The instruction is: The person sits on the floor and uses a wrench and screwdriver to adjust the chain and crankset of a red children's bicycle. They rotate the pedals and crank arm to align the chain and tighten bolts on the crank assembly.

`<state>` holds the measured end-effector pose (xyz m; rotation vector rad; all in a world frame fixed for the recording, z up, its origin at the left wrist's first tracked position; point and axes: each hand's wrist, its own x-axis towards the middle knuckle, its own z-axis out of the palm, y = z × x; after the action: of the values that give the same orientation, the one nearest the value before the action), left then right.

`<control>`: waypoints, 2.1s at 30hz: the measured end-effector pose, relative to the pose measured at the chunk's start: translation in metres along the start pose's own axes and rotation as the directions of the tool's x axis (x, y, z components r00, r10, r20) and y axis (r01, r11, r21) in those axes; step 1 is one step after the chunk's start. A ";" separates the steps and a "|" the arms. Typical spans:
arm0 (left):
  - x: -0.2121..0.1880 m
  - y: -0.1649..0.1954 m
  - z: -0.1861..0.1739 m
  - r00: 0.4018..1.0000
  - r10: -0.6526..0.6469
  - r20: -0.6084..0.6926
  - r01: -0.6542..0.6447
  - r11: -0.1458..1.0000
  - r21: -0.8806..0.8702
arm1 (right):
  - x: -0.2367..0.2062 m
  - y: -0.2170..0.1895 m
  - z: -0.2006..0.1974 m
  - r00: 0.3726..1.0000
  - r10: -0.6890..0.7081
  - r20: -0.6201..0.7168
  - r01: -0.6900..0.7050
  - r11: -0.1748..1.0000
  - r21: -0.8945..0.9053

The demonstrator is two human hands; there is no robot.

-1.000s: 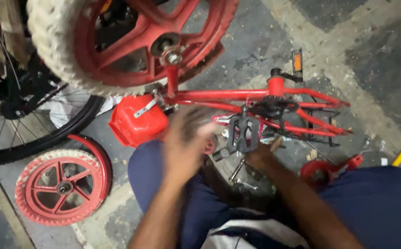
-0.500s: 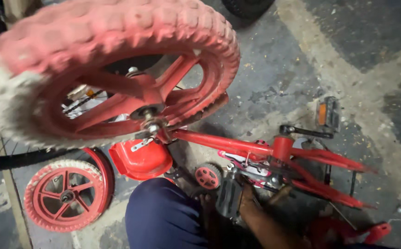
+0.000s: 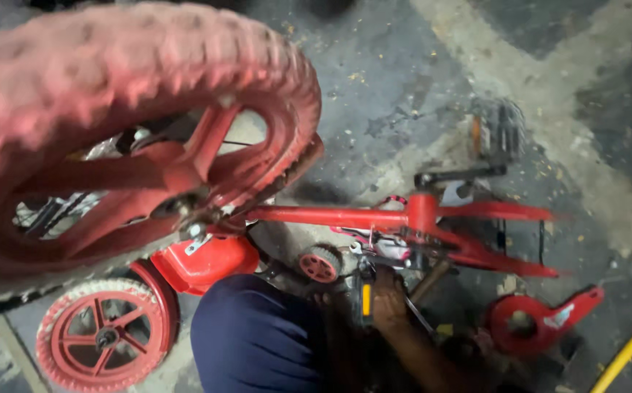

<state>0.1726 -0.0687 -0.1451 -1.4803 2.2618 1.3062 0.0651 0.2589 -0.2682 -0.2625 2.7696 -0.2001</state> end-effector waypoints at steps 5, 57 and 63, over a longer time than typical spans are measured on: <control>0.028 0.001 -0.018 0.992 0.113 0.064 -0.111 0.993 -0.033 | -0.014 -0.003 -0.020 0.990 0.048 -0.131 0.013 0.903 0.428; -0.067 0.184 0.155 0.304 0.599 0.741 0.029 0.771 -0.636 | -0.105 0.037 -0.194 0.917 0.350 -0.192 -0.083 0.638 0.765; -0.070 0.188 0.153 0.296 0.578 0.760 0.106 0.771 -0.628 | -0.093 0.039 -0.166 0.920 0.386 0.060 -0.137 0.175 0.975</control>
<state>0.0086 0.1156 -0.0924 -0.0577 1.2675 2.2724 0.0856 0.3335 -0.0903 0.6295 2.1608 -1.8804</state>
